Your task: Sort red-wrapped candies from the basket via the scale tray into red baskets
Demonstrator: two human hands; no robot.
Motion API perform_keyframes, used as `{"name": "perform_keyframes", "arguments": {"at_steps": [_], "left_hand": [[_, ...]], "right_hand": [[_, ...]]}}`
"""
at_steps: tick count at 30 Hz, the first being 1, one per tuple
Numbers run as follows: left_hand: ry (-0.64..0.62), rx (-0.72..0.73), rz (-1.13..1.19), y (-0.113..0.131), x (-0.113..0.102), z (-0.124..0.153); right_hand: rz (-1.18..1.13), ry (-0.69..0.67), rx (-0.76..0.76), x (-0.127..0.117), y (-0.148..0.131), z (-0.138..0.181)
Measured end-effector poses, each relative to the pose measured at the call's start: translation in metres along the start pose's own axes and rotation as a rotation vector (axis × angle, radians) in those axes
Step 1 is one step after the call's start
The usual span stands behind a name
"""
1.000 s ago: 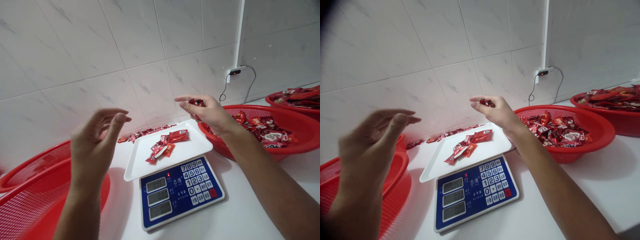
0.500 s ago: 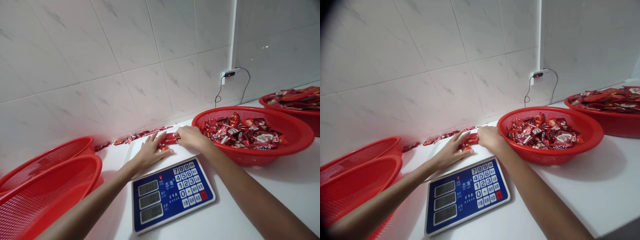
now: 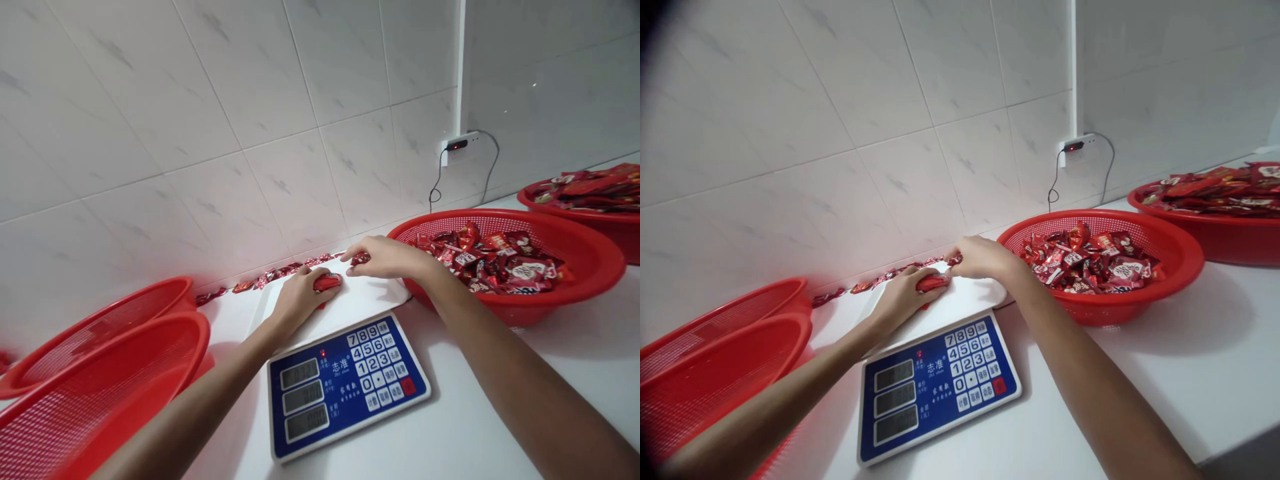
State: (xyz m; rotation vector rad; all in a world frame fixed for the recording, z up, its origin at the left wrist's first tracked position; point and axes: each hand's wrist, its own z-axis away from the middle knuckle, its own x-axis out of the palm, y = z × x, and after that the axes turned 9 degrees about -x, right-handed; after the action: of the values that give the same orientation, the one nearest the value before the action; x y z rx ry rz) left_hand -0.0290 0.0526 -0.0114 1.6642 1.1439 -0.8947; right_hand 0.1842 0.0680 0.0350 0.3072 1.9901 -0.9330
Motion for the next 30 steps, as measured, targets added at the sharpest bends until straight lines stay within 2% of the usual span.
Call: {"name": "perform_keyframes", "arguments": {"at_steps": [4,7,10,13,15,17,23,30], "left_hand": [[0.075,-0.029,0.052,0.002,-0.01,-0.014],[0.131,-0.095,0.132,0.003,-0.027,-0.028],[0.059,-0.137,0.223,0.001,-0.048,-0.033],[-0.097,-0.16,0.23,-0.005,-0.06,-0.024],[-0.2,-0.189,0.152,-0.01,-0.06,-0.01],[-0.244,-0.21,0.063,-0.013,-0.054,0.005],[-0.159,-0.184,-0.061,-0.01,-0.042,0.035],[-0.196,-0.181,0.008,-0.002,-0.043,0.032]], "right_hand": [[-0.03,0.018,-0.014,-0.004,0.0,0.004],[-0.027,0.03,0.016,-0.004,-0.003,0.005],[0.006,0.032,0.044,-0.004,-0.004,0.004],[0.007,0.009,0.034,-0.005,-0.004,0.003],[0.003,-0.016,0.031,-0.004,-0.003,0.001],[0.001,-0.043,0.026,-0.002,-0.004,0.0],[0.03,-0.104,-0.004,0.0,-0.005,0.0],[-0.006,-0.008,-0.022,-0.005,0.0,0.002]]}}
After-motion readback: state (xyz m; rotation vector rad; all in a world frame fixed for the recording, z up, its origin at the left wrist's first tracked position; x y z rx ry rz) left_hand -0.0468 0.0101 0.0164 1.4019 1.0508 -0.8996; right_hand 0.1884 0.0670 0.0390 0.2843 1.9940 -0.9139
